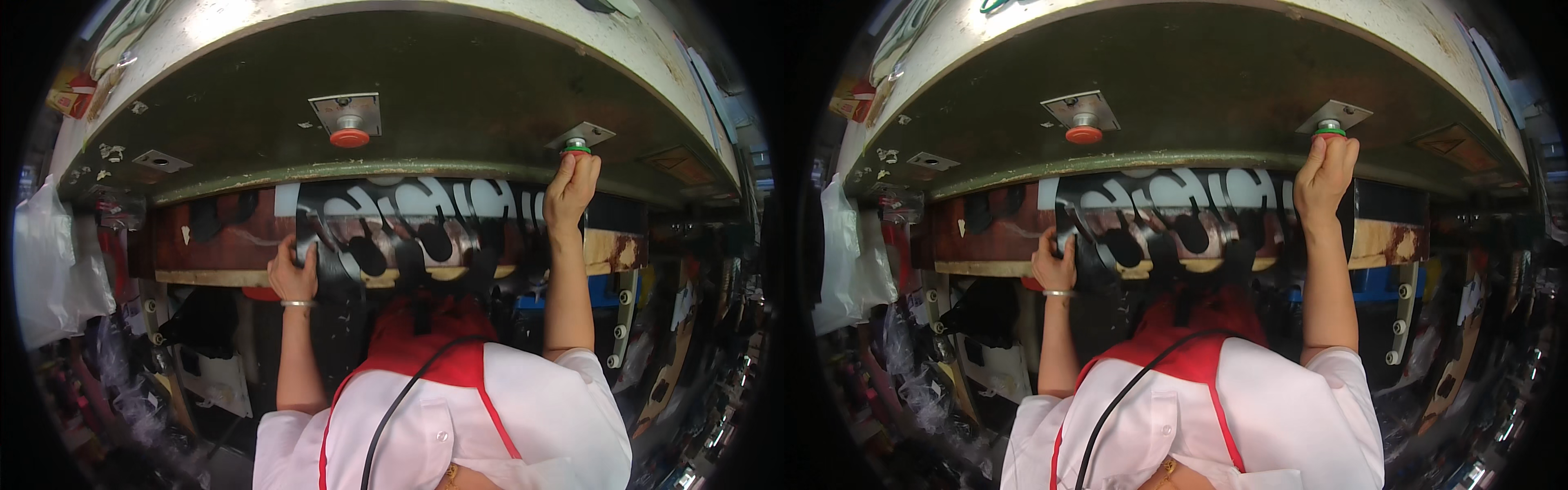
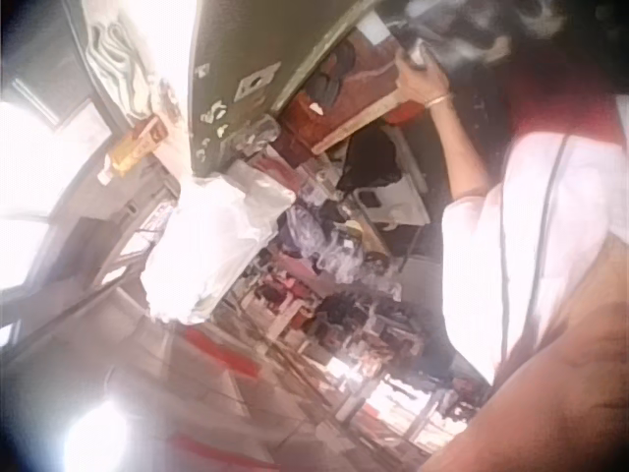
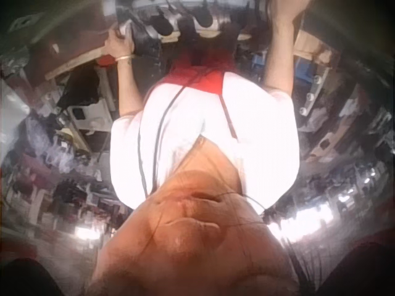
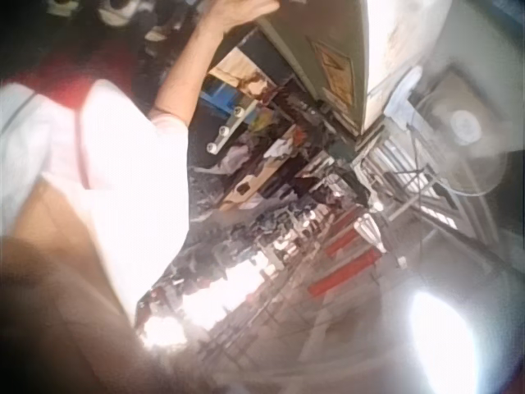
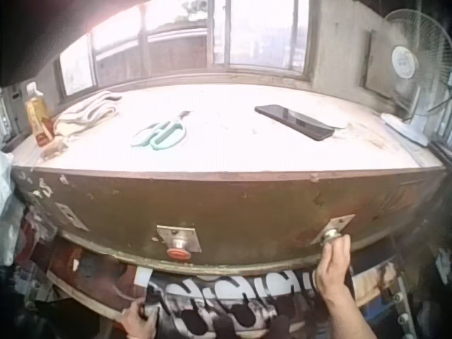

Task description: The person places black rubber sheets on a cutting machine, presses a button to activate the blade, and cuts out multiple small parts. They remove the cut pieces and place them on a nearby table, repeating the process with new sheets.

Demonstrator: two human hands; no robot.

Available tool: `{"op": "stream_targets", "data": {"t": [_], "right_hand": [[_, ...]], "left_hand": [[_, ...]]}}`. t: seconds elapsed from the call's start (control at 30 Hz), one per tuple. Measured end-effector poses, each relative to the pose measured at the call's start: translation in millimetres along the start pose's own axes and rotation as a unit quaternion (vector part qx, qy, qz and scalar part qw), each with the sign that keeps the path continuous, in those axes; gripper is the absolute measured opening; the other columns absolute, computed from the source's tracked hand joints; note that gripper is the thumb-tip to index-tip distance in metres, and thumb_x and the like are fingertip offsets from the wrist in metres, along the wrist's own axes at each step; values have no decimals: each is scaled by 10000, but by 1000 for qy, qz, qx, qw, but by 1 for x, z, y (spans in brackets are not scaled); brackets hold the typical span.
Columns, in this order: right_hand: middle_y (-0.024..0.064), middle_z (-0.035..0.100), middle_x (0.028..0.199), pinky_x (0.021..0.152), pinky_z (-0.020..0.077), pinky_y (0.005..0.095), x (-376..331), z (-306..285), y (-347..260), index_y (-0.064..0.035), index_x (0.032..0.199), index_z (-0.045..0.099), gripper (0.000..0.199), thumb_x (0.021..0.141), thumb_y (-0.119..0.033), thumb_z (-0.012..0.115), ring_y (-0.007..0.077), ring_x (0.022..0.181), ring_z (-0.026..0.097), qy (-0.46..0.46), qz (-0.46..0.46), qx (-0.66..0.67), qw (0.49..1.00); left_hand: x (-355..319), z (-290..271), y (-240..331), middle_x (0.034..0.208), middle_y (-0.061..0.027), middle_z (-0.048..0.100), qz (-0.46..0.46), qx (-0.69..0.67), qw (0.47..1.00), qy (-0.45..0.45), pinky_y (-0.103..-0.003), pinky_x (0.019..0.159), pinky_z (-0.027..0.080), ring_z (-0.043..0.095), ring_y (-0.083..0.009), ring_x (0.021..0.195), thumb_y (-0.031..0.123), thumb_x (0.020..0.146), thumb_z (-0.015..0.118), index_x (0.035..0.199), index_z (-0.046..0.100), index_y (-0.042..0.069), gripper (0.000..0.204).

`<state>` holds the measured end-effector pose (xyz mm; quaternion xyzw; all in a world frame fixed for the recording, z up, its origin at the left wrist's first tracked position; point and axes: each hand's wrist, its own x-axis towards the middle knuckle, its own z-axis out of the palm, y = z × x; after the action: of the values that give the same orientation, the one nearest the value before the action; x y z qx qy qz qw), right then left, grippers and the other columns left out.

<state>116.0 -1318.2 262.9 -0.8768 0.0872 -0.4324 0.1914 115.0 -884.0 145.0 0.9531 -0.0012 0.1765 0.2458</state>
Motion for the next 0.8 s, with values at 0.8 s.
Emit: {"op": "stream_targets", "data": {"t": [0.8], "right_hand": [[167,570,1198,1001,402,422,-132,-1,-66,-30,1278,522,688,703,-264,819,332,1167,499,-146,112,110,977]], "left_hand": [[-95,-60,-27,744,-225,614,-22,-56,990,-126,-513,654,427,569,-439,723,347,951,538,894,589,31,325]]}}
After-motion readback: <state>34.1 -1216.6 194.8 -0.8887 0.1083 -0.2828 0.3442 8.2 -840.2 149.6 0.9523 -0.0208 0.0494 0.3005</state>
